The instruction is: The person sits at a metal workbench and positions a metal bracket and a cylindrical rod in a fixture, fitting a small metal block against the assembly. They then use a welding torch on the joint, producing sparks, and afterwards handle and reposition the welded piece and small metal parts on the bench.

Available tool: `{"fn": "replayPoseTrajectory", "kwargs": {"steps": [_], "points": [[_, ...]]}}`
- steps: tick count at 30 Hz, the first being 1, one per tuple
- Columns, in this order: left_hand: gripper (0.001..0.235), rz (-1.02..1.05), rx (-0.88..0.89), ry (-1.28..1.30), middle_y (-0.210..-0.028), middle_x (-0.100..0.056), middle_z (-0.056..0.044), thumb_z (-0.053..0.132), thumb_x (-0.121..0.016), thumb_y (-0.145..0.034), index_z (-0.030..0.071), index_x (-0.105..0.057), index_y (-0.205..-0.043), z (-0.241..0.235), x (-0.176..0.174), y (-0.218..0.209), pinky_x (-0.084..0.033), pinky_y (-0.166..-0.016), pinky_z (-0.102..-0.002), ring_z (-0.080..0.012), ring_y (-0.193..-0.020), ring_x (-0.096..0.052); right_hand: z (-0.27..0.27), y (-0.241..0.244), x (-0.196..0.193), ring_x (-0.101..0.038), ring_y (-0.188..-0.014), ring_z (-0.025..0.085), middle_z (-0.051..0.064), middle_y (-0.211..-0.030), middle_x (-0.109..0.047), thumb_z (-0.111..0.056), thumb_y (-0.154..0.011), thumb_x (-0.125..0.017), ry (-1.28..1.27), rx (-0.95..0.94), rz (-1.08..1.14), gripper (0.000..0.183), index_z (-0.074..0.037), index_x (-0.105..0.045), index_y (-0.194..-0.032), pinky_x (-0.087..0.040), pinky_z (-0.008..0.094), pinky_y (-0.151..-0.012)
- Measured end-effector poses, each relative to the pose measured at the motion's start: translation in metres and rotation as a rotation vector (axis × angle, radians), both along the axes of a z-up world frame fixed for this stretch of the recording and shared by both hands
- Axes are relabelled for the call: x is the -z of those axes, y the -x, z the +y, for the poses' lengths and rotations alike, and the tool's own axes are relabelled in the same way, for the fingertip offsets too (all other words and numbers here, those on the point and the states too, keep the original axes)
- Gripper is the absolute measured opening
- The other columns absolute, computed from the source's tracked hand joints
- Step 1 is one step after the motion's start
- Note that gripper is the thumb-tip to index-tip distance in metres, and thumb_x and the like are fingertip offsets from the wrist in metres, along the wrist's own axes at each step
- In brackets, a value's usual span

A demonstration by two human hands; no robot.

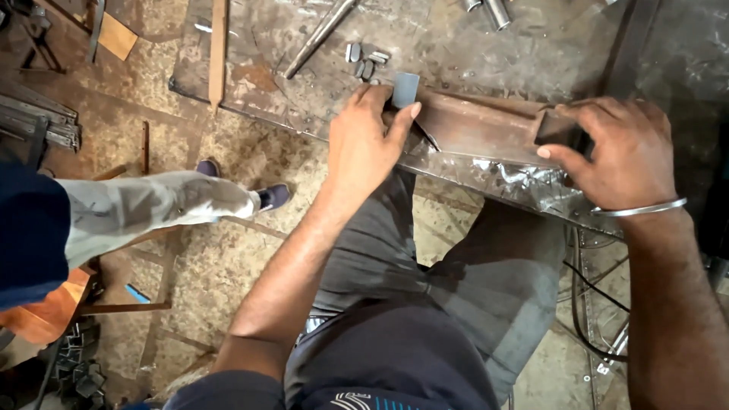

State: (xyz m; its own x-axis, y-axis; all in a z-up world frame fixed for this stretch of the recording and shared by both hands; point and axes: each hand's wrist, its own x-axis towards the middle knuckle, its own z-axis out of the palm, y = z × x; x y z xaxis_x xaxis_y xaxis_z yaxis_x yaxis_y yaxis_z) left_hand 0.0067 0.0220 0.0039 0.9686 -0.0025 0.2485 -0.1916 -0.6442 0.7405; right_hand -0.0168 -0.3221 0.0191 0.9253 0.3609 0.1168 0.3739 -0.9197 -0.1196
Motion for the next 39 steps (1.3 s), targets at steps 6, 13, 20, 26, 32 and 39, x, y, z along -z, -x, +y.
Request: {"fn": "replayPoseTrajectory", "kwargs": {"steps": [6, 13, 20, 26, 32, 39], "points": [[0.037, -0.005, -0.040, -0.046, -0.098, -0.070, -0.022, 0.036, -0.076, -0.093, 0.000, -0.068, -0.100, -0.006, 0.003, -0.003, -0.055, -0.071, -0.049, -0.0414, -0.082, -0.069, 0.008, -0.001, -0.010, -0.063, -0.119, 0.030, 0.008, -0.126, -0.070, -0.053, -0.092, -0.076, -0.002, -0.005, -0.002, 0.054, -0.010, -0.070, -0.126, -0.041, 0.050, -0.117], [0.039, 0.048, -0.028, -0.022, -0.085, -0.068, -0.019, 0.036, -0.076, -0.091, -0.002, -0.069, -0.096, -0.004, 0.000, -0.006, -0.053, -0.069, -0.048, -0.0371, -0.076, -0.068, 0.004, -0.001, -0.004, -0.063, -0.123, 0.029, 0.008, -0.126, -0.070, -0.056, -0.094, -0.074, 0.012, -0.010, -0.015, 0.057, -0.011, -0.070, -0.128, -0.040, 0.050, -0.119], [0.038, 0.090, -0.009, -0.002, -0.083, -0.068, -0.017, 0.036, -0.075, -0.091, -0.002, -0.068, -0.093, -0.004, 0.003, -0.007, -0.055, -0.067, -0.046, -0.0325, -0.071, -0.070, 0.003, -0.002, -0.002, -0.064, -0.122, 0.030, 0.009, -0.124, -0.070, -0.059, -0.092, -0.074, 0.046, -0.004, -0.018, 0.060, -0.009, -0.071, -0.126, -0.041, 0.051, -0.118], [0.039, 0.059, 0.016, -0.063, -0.091, -0.070, -0.019, 0.035, -0.073, -0.093, -0.003, -0.067, -0.096, -0.008, 0.006, -0.008, -0.057, -0.067, -0.047, -0.0344, -0.074, -0.072, 0.003, -0.001, -0.004, -0.065, -0.119, 0.029, 0.007, -0.125, -0.070, -0.056, -0.093, -0.076, 0.035, -0.016, -0.029, 0.057, -0.010, -0.071, -0.127, -0.043, 0.047, -0.117], [0.046, 0.020, 0.044, -0.109, -0.103, -0.069, -0.023, 0.036, -0.070, -0.094, -0.005, -0.065, -0.115, -0.021, 0.007, -0.009, -0.059, -0.071, -0.047, -0.0372, -0.081, -0.072, 0.003, -0.001, -0.004, -0.065, -0.118, 0.028, 0.006, -0.125, -0.071, -0.052, -0.094, -0.078, 0.001, -0.019, -0.018, 0.053, -0.010, -0.071, -0.126, -0.043, 0.045, -0.113], [0.046, 0.065, 0.055, -0.039, -0.103, -0.072, -0.022, 0.037, -0.072, -0.091, -0.004, -0.067, -0.112, -0.046, 0.006, 0.001, -0.059, -0.077, -0.047, -0.0383, -0.089, -0.073, 0.002, 0.000, -0.003, -0.064, -0.119, 0.028, 0.006, -0.125, -0.071, -0.049, -0.093, -0.079, 0.002, -0.031, -0.034, 0.052, -0.010, -0.071, -0.127, -0.042, 0.045, -0.114]]}}
